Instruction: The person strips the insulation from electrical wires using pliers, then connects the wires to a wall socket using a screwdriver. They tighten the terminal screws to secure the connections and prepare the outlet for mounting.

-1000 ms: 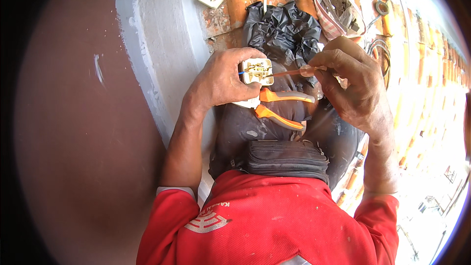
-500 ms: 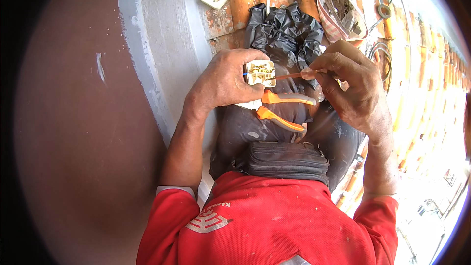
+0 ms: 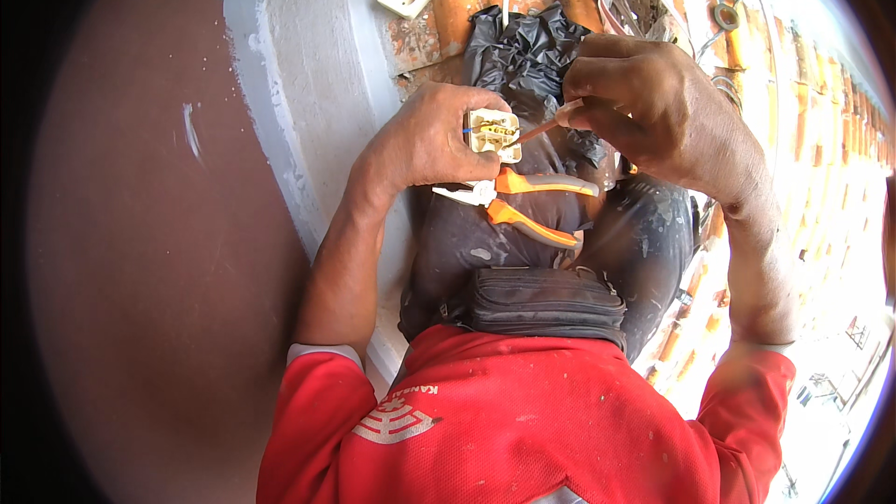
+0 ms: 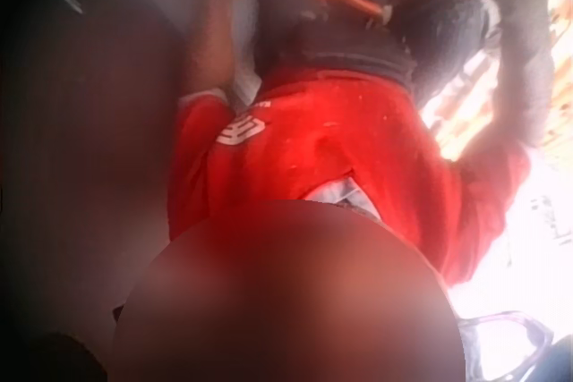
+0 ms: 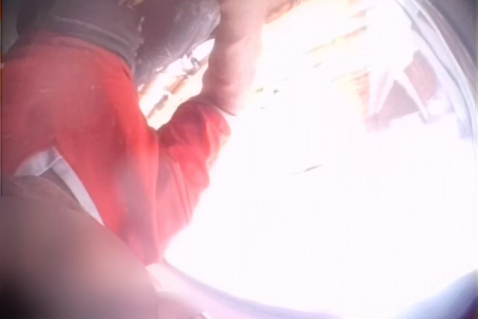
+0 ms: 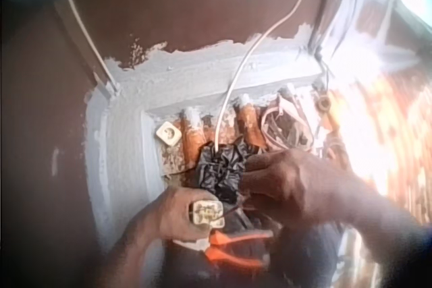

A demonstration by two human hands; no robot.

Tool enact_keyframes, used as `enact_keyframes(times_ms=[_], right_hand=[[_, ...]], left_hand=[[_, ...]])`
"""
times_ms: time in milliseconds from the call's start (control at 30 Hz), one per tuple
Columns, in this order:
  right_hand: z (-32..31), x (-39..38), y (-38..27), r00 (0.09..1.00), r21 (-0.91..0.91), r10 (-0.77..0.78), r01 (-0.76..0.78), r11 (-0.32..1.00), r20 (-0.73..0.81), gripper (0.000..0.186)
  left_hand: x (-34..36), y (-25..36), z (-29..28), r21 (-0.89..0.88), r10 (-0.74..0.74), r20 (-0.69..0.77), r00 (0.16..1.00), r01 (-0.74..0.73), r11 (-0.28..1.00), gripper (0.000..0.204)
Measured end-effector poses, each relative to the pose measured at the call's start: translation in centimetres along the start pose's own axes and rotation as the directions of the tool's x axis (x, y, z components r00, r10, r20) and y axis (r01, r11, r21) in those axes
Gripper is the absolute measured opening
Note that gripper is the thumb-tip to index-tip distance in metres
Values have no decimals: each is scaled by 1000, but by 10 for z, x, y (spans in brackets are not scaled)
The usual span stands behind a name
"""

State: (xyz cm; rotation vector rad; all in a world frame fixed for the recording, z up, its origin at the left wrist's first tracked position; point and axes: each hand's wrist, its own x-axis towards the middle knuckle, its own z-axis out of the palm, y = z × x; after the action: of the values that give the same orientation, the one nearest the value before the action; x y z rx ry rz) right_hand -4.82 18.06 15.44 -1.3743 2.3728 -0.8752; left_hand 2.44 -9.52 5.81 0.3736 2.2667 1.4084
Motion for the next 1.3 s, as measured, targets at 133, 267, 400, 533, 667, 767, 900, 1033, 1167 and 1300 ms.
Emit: enact_keyframes(times_ms=[133,267,400,533,667,767,900,1033,1167,1300], right_hand=[[0,9,14,994,60,-111,112,992,-10,13],[-3,22,21,982,-166,-164,177,970,89,14],[-16,51,29,960,-52,139,-130,990,242,22],[-15,63,34,968,44,135,-147,988,211,17],[-17,66,43,969,83,6,-27,996,246,12],[-21,64,36,953,71,56,-80,994,298,14],[-27,56,40,921,56,191,-223,973,339,20],[-18,49,53,951,58,88,-110,992,295,16],[-29,41,53,899,141,273,-337,931,342,18],[-20,14,50,922,359,386,-371,856,30,23]], left_hand=[[1,-9,1,-114,-36,28,999,39,993,43],[8,-13,-8,-76,-47,78,996,53,996,44],[22,-20,-16,-153,-69,154,986,93,984,46],[31,-24,-23,-148,-50,187,981,79,986,46],[32,-25,-22,-132,-66,209,976,95,987,44],[28,-31,-20,-202,-73,178,981,110,973,43],[29,-33,-25,-377,-207,249,946,292,879,45],[31,-37,-21,-442,-187,242,952,280,852,44],[31,-45,-24,-481,-182,282,942,303,823,44],[30,-39,-24,-405,-182,238,954,268,874,45]])
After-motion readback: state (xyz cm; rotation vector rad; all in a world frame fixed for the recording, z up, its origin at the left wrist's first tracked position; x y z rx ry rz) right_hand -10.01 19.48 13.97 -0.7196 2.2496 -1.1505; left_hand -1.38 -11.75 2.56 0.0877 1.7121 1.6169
